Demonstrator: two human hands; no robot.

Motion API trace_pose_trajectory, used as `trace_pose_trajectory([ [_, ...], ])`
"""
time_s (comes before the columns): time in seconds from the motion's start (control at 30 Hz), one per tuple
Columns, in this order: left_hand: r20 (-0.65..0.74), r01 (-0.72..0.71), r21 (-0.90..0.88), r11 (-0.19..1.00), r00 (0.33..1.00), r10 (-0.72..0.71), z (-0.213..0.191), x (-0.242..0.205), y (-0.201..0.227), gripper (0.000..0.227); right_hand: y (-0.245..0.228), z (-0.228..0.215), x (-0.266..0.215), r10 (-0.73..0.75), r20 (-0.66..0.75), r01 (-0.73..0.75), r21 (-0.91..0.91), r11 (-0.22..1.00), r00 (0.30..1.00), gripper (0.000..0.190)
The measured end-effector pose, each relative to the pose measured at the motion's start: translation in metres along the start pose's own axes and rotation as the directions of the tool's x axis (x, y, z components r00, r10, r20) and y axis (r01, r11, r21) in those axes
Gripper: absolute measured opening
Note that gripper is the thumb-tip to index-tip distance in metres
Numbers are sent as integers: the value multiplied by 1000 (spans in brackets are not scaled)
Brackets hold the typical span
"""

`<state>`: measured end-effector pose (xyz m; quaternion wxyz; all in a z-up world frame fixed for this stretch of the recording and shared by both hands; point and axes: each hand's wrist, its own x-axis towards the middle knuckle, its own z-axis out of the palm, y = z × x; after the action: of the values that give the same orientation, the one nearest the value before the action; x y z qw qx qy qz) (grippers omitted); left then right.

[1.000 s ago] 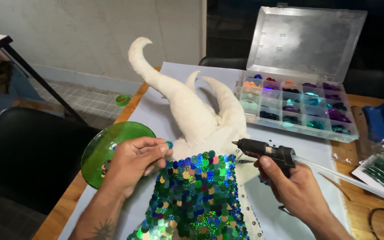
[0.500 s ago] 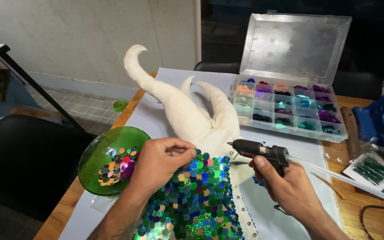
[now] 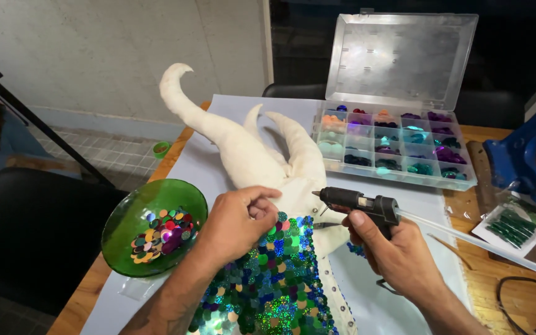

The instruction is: Applying sequins to a white fabric sculpture using a hot glue gun

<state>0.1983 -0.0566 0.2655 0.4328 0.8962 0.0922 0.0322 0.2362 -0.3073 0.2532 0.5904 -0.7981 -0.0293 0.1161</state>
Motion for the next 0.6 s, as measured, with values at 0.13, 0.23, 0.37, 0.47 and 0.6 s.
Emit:
trace_pose_trajectory([
  [0.13,-46,5,-2,1000,999,-5,1,0,3,32,1,1,1,4,-6,-4,-28,1000,1000,44],
  [0.23,-102,-32,96,995,994,42,6,4,-1,25,1,2,0,7,0,-7,-22,1000,1000,45],
  [0.37,0,116,66,991,993,-116,-4,-5,24,33,-10,6,-6,90,-18,-85,197,977,996,27],
  [0.47,96,226,-59,972,971,-220,-6,-17,45,40,4,17,4,49,59,-72,515,854,997,33],
  [0.6,98,275,47,960,956,-278,-1,-27,60,42,-4,39,-4,23,57,-45,404,914,998,38],
])
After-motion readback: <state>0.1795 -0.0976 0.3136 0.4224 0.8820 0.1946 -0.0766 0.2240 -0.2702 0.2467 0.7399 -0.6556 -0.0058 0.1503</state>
